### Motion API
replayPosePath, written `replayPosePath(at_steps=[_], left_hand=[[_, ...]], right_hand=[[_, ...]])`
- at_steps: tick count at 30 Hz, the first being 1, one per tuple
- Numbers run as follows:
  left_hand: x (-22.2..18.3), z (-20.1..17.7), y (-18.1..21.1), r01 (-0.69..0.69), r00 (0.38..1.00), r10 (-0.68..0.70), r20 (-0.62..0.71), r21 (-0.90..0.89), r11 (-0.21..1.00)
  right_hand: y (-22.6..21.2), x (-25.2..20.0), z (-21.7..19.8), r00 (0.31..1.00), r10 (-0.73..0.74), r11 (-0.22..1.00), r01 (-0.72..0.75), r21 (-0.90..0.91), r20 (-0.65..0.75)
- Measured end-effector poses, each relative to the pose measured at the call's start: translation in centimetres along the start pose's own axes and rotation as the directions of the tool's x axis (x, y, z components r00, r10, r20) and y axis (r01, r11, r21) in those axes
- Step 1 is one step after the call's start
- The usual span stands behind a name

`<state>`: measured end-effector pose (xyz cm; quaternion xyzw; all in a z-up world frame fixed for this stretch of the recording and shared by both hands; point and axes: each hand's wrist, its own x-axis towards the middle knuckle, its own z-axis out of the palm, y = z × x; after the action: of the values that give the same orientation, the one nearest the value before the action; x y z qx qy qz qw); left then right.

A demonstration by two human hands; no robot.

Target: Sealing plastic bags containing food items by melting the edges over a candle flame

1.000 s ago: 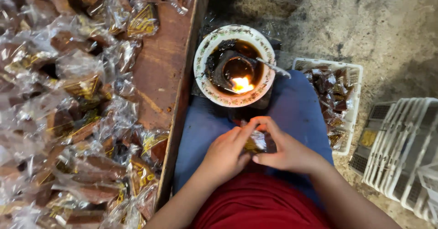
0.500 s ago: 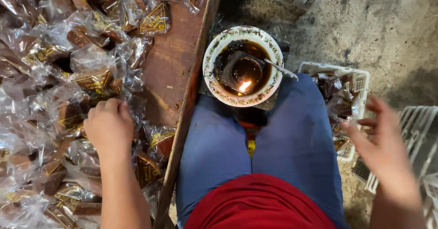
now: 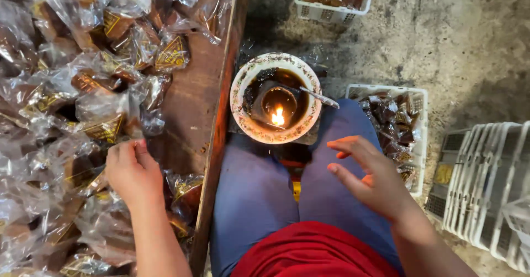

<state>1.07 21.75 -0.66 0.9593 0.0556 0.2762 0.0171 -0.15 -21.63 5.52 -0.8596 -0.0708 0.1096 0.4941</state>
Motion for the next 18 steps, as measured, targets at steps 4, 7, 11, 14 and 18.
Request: replayPosePath(at_steps=[4,7,11,14,18], left_hand=[[0.4,-3.1,4.7,0.327,0.941,-0.322,0.102,-0.518,0.791],[0.7,-5.4,9.0,0.415,0.900,-0.360,0.244,-0.728,0.545],[1.6,-8.3,14.8,0.164,0.930,0.248,0.271,-0.910,0.381],[2.4,-9.5,18.0,0.083,0.879,0.449,0.160,-0.979,0.186],[-0.1,-7.0,18.2,0.547,0.781,0.300,0.547,-0.832,0.094]], right_hand=[[-0.3,0.2,1.0,0.995,-0.083,0.996,0.084,0.020,-0.051],[-1.1,0.4,2.5,0.980,-0.200,0.980,0.200,-0.001,-0.016],[-1.9,0.7,4.2,0.916,-0.400,0.916,0.400,-0.043,0.000],[-3.1,1.0,4.8,0.949,-0.292,0.908,0.236,0.347,0.120],[0.6,-0.1,6.0,1.000,0.018,0.711,-0.022,0.703,0.013]])
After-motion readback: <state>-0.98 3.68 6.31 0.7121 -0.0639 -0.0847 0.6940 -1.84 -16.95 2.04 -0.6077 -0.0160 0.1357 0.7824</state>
